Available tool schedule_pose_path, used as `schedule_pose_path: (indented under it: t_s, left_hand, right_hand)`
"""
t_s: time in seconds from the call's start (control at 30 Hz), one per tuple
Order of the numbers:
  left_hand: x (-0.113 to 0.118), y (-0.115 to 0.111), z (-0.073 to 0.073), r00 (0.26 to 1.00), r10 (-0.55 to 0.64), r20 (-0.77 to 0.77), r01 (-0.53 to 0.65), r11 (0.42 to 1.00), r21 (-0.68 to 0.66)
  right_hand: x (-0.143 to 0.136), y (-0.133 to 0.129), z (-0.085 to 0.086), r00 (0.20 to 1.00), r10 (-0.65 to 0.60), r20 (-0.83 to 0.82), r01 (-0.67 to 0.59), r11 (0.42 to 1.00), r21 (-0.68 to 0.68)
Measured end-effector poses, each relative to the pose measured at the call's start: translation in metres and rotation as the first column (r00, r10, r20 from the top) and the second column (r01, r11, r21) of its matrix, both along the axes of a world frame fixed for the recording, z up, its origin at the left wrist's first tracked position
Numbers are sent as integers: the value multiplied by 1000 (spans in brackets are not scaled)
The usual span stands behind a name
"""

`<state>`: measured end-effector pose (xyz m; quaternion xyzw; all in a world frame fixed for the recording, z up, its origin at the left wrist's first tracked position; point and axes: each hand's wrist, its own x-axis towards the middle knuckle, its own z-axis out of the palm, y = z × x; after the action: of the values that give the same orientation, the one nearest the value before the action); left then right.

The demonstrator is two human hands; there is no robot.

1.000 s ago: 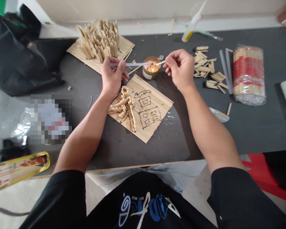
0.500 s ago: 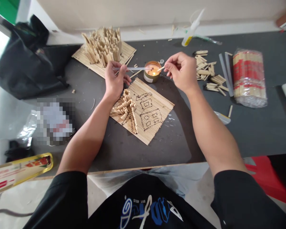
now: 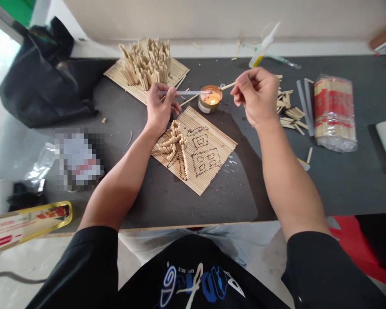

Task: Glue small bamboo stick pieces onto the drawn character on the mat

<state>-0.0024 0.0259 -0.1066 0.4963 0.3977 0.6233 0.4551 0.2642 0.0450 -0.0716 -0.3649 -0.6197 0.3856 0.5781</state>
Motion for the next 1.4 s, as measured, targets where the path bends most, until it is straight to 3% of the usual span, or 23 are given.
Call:
schedule_pose_path:
  t_s: [0.13,0.27,0.37,0.4,0.57,0.7,0.77,0.8,0.87,0.9,0.93,0.97,1.0,1.03,1.1,1.13,1.23,1.4]
  left_hand:
    - [6,-7,8,996,-21,89,25,999,-41]
    - [13,-6,6,991,80,109,-74,996,-58]
    - [14,-1,-2,992,82,91,-82,997,-7]
    - [14,1,-5,995,56,84,-57,998,12]
    - [12,2,-9,993,0,116,-8,998,70]
    - [15,-8,5,984,-74,160,70,997,33]
    - [16,-15,20,950,2,312,24,997,-79]
    - [16,-19,27,907,62,416,36,974,-223]
    - [15,-25,40,746,267,610,139,833,-535]
    - [14,-26,44,700,296,650,256,746,-615]
    - [13,-26,44,691,298,659,270,739,-618]
    - [11,-24,41,732,222,644,272,771,-576]
    - [10,-21,36,808,119,577,165,894,-416]
    - [9,-17,29,895,-2,446,119,965,-233]
    - [7,-7,13,967,-152,206,149,988,30]
    - [6,-4,6,978,-167,126,153,982,113]
    - [4,2,-1,990,-142,2,139,975,174]
    - [4,-5,10,995,-87,-46,92,990,111]
  right_hand:
    - [-17,-17,24,995,94,46,-99,985,140]
    - [-50,-72,72,955,254,153,-284,931,227]
    - [-75,-114,93,884,355,305,-438,856,275]
    - [-82,-124,95,846,378,376,-498,812,305]
    - [-104,-152,81,674,267,689,-579,770,268]
    - [-109,-154,71,553,222,803,-634,738,232]
    - [-109,-153,69,545,226,808,-638,737,224]
    - [-109,-152,69,547,230,805,-638,737,223]
    - [-109,-150,68,553,234,799,-638,737,225]
    - [-108,-149,67,552,233,800,-638,736,226]
    - [-108,-149,67,550,231,803,-639,735,226]
    - [-108,-149,67,547,227,806,-639,736,226]
    - [-108,-149,67,541,226,810,-641,734,223]
    - [-109,-149,67,533,227,815,-645,733,218]
    - [-110,-149,67,511,230,828,-654,730,200]
    - [-110,-149,67,499,233,835,-658,729,189]
    - [-112,-147,67,461,245,853,-662,735,147]
    - [-112,-146,68,441,218,870,-654,743,145]
